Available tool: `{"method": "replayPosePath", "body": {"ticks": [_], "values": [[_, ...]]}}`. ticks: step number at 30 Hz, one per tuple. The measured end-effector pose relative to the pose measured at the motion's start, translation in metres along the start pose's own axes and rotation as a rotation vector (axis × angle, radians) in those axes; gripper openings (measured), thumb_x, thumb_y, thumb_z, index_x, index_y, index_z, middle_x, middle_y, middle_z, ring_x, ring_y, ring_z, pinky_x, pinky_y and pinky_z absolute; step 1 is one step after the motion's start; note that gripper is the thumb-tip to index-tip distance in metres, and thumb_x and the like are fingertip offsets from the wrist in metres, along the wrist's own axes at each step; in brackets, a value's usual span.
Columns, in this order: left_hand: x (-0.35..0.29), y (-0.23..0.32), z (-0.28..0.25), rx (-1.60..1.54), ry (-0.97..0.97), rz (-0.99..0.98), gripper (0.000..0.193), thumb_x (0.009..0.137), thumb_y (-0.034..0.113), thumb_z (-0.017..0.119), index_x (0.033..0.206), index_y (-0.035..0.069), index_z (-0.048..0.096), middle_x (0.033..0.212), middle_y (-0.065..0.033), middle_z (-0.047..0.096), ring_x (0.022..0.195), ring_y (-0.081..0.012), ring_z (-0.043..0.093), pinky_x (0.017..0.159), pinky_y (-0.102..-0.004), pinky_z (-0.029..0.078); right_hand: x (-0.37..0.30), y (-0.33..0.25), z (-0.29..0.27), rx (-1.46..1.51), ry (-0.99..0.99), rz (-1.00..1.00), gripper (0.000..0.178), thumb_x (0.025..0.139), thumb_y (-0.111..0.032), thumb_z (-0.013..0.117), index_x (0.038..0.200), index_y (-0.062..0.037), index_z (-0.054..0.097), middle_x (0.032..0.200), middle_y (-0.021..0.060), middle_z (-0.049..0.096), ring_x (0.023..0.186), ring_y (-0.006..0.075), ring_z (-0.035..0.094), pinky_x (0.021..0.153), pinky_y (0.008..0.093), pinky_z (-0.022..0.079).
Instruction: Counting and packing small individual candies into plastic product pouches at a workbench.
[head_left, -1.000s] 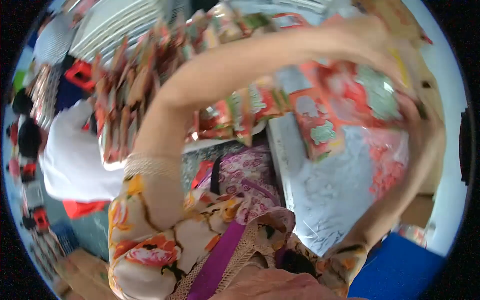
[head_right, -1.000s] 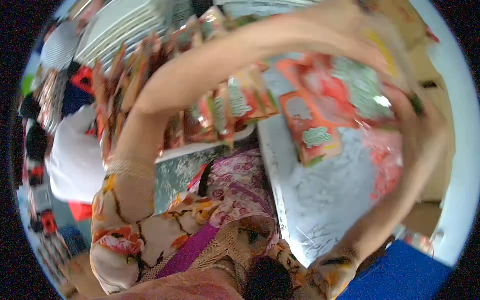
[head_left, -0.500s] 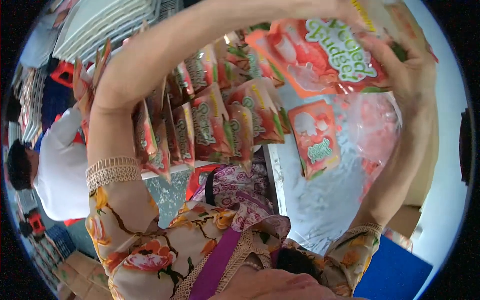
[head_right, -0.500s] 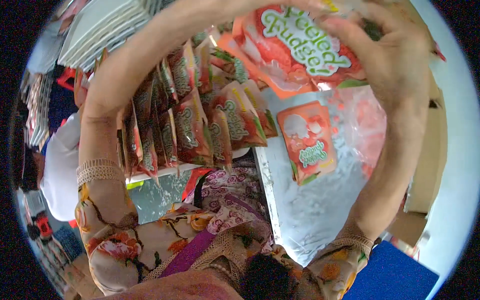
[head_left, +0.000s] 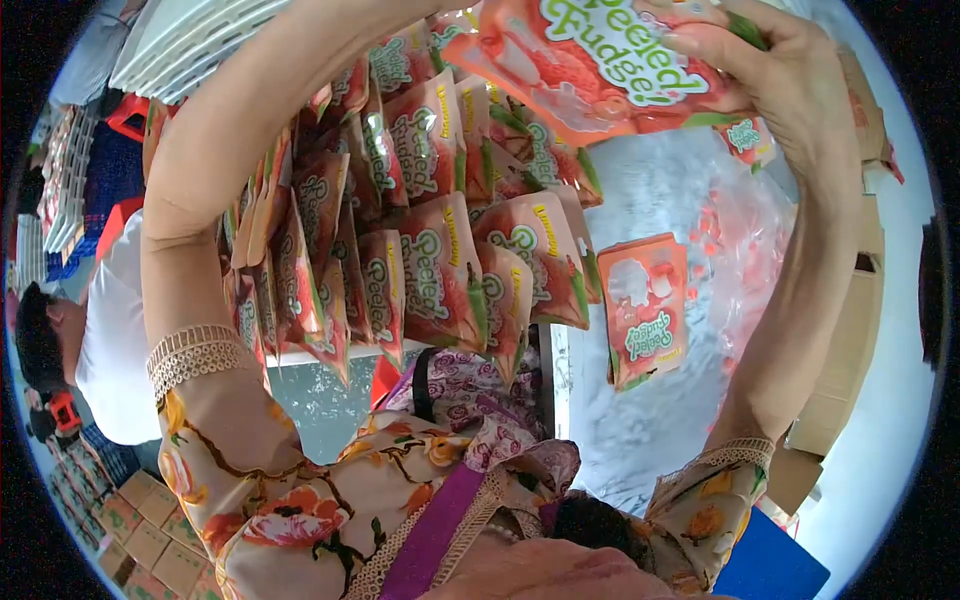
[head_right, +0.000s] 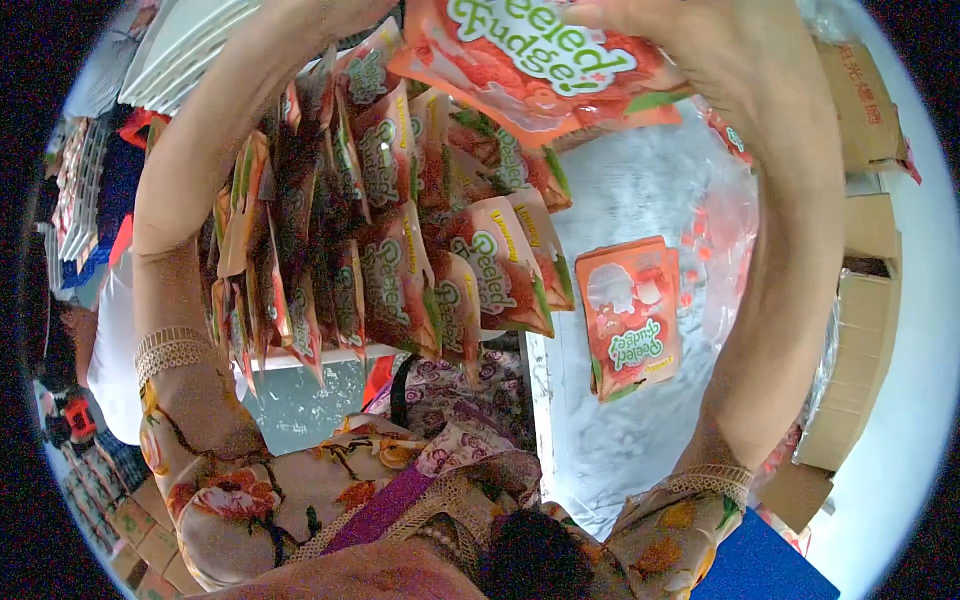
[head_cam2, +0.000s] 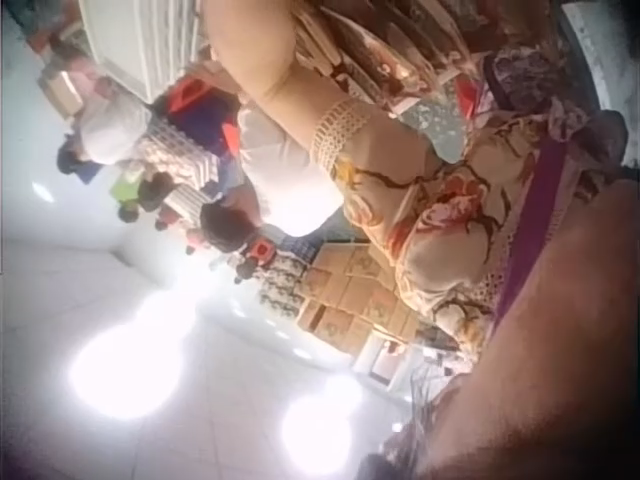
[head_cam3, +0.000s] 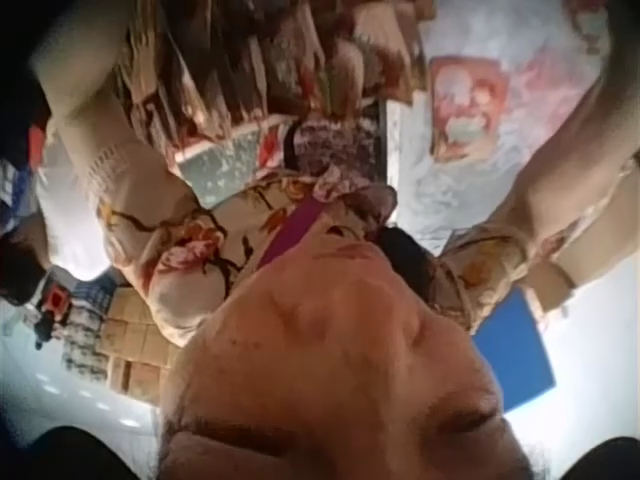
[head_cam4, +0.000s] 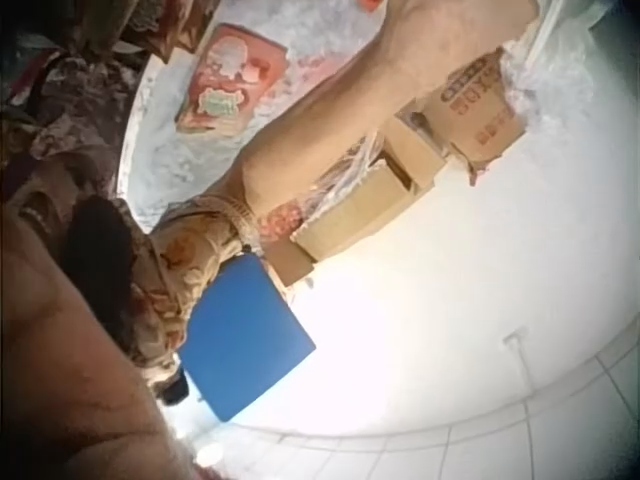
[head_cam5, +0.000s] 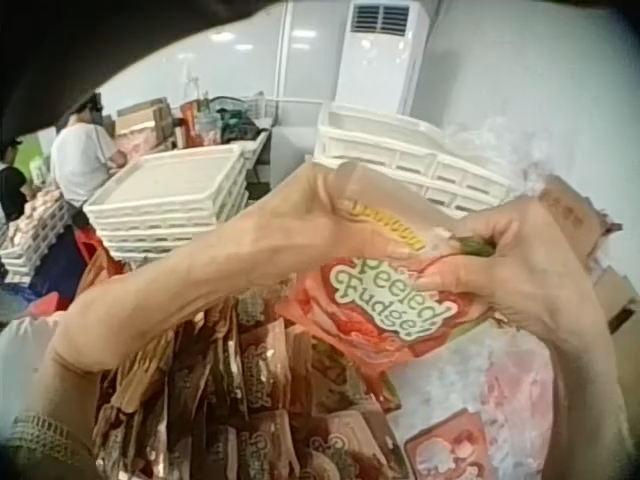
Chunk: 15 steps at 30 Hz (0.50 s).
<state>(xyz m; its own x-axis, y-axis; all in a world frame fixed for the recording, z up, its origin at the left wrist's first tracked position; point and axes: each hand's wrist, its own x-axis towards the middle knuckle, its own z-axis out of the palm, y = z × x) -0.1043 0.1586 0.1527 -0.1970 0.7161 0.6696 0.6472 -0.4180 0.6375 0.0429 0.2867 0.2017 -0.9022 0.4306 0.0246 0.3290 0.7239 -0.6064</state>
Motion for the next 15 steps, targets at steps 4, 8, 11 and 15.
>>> {"method": "replayPosePath", "body": {"ticks": [4, 8, 11, 15], "values": [[-0.004, 0.0, -0.005, -0.036, -0.062, -0.258, 0.04, 0.081, 0.031, 0.075, 0.112, 0.007, 0.067, 0.091, -0.0093, 0.072, 0.077, -0.0129, 0.066, 0.068, -0.0284, 0.056, -0.008, -0.025, 0.013, -0.044, 0.104, -0.026, 0.016, 0.078, -0.002, 0.074, 0.092, 0.0058, 0.072, 0.077, 0.0126, 0.071, 0.062, 0.0108, 0.065, 0.051, 0.0223, 0.053], [-0.008, 0.002, -0.012, -0.055, -0.121, -0.544, 0.041, 0.081, 0.032, 0.075, 0.113, 0.007, 0.067, 0.095, -0.0098, 0.072, 0.083, -0.0149, 0.067, 0.075, -0.0323, 0.058, -0.004, -0.019, 0.015, 0.038, 0.082, -0.074, 0.016, 0.078, -0.002, 0.074, 0.092, 0.0063, 0.071, 0.075, 0.0117, 0.071, 0.062, 0.0101, 0.065, 0.051, 0.0203, 0.052], [-0.005, -0.022, -0.026, -0.055, -0.148, -0.515, 0.038, 0.084, 0.031, 0.072, 0.112, 0.006, 0.067, 0.099, -0.0092, 0.072, 0.088, -0.0168, 0.066, 0.082, -0.0348, 0.056, -0.001, -0.013, 0.008, 0.096, 0.1, 0.04, 0.015, 0.08, -0.001, 0.071, 0.093, 0.0069, 0.071, 0.075, 0.0107, 0.07, 0.064, 0.0093, 0.064, 0.053, 0.0194, 0.051], [-0.021, -0.047, -0.042, -0.043, 0.027, -0.762, 0.026, 0.089, 0.027, 0.064, 0.104, 0.006, 0.071, 0.106, -0.0082, 0.071, 0.094, -0.0208, 0.066, 0.089, -0.0419, 0.051, 0.007, 0.016, 0.008, 0.009, 0.306, -0.223, 0.014, 0.083, -0.001, 0.067, 0.093, 0.009, 0.07, 0.076, 0.0109, 0.07, 0.064, 0.0091, 0.064, 0.054, 0.0189, 0.05]]}}
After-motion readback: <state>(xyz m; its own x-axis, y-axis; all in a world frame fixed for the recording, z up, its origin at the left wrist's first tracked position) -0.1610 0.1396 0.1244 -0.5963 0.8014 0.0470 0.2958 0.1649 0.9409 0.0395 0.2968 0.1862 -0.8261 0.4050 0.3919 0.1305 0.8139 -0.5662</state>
